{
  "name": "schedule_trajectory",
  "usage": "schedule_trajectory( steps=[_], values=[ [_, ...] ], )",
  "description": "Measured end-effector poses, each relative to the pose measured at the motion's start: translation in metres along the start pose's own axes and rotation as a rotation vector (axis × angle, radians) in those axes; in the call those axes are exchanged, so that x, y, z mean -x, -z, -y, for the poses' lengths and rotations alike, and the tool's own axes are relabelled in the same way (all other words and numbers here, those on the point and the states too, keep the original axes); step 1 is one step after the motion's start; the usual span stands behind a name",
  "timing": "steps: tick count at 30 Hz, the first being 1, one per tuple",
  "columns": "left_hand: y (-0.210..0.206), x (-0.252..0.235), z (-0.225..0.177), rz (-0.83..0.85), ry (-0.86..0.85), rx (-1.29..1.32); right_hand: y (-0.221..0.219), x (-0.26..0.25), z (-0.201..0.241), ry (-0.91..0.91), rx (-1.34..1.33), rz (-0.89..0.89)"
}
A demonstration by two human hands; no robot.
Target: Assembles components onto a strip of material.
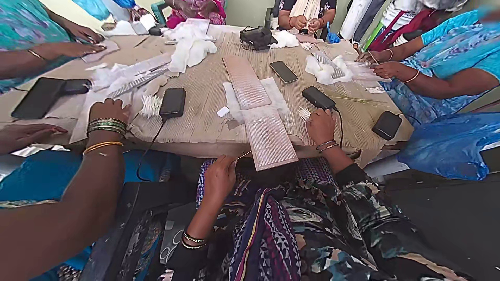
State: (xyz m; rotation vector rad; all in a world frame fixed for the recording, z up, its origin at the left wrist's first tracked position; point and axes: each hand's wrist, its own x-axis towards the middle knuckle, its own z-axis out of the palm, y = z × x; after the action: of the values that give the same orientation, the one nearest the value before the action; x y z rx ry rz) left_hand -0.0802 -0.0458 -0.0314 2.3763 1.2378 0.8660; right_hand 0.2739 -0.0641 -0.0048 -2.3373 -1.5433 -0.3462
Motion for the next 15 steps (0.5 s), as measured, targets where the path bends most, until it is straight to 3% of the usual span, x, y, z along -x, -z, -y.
schedule_trajectory(
  steps=[7, 12, 15],
  values=[
    [0.002, 0.001, 0.011, 0.003, 0.05, 0.041, 0.007, -0.009, 0.023, 0.187, -0.122, -0.067],
    [0.003, 0.002, 0.002, 0.028, 0.065, 0.057, -0.008, -0.042, 0.049, 0.285, -0.009, 0.135],
    [0.007, 0.004, 0.002, 0.02, 0.079, 0.058, -0.016, -0.048, 0.046, 0.35, 0.004, 0.131]
  ],
)
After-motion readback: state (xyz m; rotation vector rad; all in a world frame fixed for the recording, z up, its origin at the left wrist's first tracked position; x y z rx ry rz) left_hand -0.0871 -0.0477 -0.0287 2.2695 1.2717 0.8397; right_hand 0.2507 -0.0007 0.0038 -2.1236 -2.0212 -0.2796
